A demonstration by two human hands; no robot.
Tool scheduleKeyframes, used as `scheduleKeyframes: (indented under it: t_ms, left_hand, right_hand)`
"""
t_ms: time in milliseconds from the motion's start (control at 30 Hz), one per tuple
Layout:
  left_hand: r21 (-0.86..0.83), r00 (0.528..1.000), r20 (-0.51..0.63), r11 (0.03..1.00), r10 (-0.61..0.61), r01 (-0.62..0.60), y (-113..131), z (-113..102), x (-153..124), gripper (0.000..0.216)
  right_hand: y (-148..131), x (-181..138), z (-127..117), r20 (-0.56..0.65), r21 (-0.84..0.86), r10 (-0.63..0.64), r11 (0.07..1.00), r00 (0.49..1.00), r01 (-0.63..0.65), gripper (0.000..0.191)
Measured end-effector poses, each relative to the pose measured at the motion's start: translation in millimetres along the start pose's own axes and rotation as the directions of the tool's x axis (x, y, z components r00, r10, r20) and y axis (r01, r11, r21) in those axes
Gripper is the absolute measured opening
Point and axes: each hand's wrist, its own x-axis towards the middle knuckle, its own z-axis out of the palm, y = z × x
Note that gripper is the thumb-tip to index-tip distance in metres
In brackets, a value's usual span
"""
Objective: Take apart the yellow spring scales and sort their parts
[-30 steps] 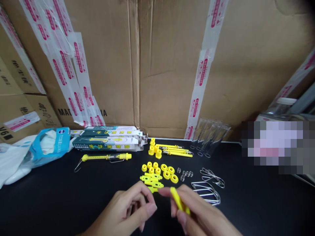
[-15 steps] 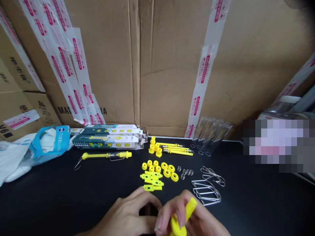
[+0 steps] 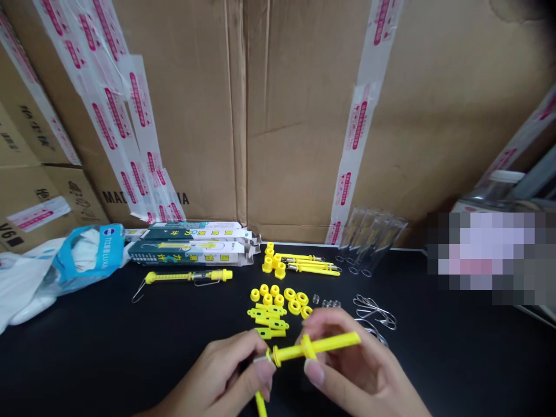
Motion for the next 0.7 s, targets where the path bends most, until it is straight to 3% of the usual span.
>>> scheduleKeyframes:
  t_ms: [133, 233, 333, 433, 567, 633, 700]
  left_hand:
    - [-0.213, 0.994, 0.008, 0.971, -0.111, 0.11, -9.3, 1.7, 1.0, 0.054]
    - [-0.392, 0.972, -0.02, 0.896, -0.235, 0.209, -12.3, 4.1, 0.3, 0.058]
    - [-0.521, 0.951, -0.047, 0.819, -0.307, 0.239, -12.5, 5.3, 1.0, 0.057]
    - [-0.557, 0.942, -0.067, 0.796, -0.329, 0.239, -11.8, 5.0, 2.2, 0.057]
    - [-0.547, 0.935, -0.065, 0.796, -0.348, 0.258, -12.6, 5.0, 2.4, 0.059]
    - [-0.542, 0.934, -0.068, 0.799, -0.35, 0.26, -13.9, 5.8, 2.4, 0.059]
    - [-0.54, 0.935, -0.071, 0.801, -0.349, 0.258, -14.7, 6.5, 2.8, 0.059]
  right_hand:
    - [-4.8, 5.7, -17.6, -0.022, -0.143, -0.036, 0.989, 0.999, 0.032, 0.03]
    - [-7.1, 14.9, -29.9, -0.112, -0.182, -0.145, 0.976, 0.983, 0.123, 0.024]
    - [-8.0, 25.6, -38.5, -0.126, -0.242, -0.222, 0.952, 0.967, 0.187, 0.021]
    - [-5.5, 31.6, -42.1, -0.04, -0.383, -0.253, 0.897, 0.967, 0.219, 0.017]
    - [3.8, 30.8, -39.1, 0.139, -0.656, -0.359, 0.665, 0.923, 0.357, 0.009]
    - [8.5, 28.8, -36.3, 0.246, -0.693, -0.376, 0.577, 0.893, 0.433, 0.007]
    - [11.6, 27.0, -34.5, 0.331, -0.68, -0.368, 0.546, 0.869, 0.49, 0.01]
